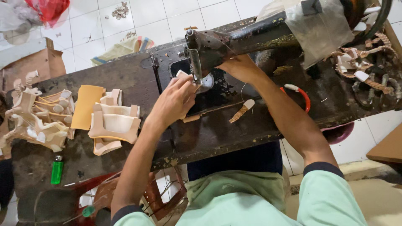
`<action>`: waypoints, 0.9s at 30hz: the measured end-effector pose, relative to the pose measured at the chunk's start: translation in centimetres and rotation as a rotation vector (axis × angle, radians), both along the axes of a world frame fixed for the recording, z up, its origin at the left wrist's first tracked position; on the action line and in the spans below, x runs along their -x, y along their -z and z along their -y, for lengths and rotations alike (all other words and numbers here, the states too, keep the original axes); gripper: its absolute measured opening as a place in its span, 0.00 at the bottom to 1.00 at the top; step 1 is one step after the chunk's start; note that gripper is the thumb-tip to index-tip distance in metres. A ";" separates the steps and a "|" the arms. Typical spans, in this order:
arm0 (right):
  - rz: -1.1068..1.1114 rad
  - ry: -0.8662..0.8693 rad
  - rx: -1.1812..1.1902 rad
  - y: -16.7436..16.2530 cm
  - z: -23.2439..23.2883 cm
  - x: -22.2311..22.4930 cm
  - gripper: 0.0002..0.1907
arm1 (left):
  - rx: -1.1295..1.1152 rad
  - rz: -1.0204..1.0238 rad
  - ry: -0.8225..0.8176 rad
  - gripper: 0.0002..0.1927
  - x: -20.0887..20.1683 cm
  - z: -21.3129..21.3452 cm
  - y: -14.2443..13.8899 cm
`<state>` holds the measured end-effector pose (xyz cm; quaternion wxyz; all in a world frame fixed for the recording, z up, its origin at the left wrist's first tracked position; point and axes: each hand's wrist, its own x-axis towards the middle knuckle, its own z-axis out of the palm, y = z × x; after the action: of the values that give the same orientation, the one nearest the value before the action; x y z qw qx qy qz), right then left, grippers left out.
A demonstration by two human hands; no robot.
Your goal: The person sews beige fabric pieces using a manual sewing machine, aligning edges and guiding the material under the needle. They trim excess thread with scissors and handle multiple fabric parts one at a time, stacking finished pieces on the table.
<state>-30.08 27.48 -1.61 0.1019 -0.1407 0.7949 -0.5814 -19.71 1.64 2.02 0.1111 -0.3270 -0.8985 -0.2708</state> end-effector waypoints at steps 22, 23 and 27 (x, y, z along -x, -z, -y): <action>0.109 -0.022 0.193 4.4 -1.3 1.5 0.11 | -0.248 0.301 -0.048 0.15 2.3 0.0 1.3; 0.118 -0.017 0.194 4.3 -1.3 1.5 0.10 | -0.276 0.314 0.009 0.17 2.7 0.3 1.2; 0.083 -0.006 0.081 4.0 -1.3 1.3 0.09 | -0.332 0.331 0.036 0.15 2.6 0.1 1.7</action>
<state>-31.41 28.83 -5.57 0.1308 -0.1229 0.7653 -0.6181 -22.33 1.55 0.34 0.0096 -0.2715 -0.8415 -0.4670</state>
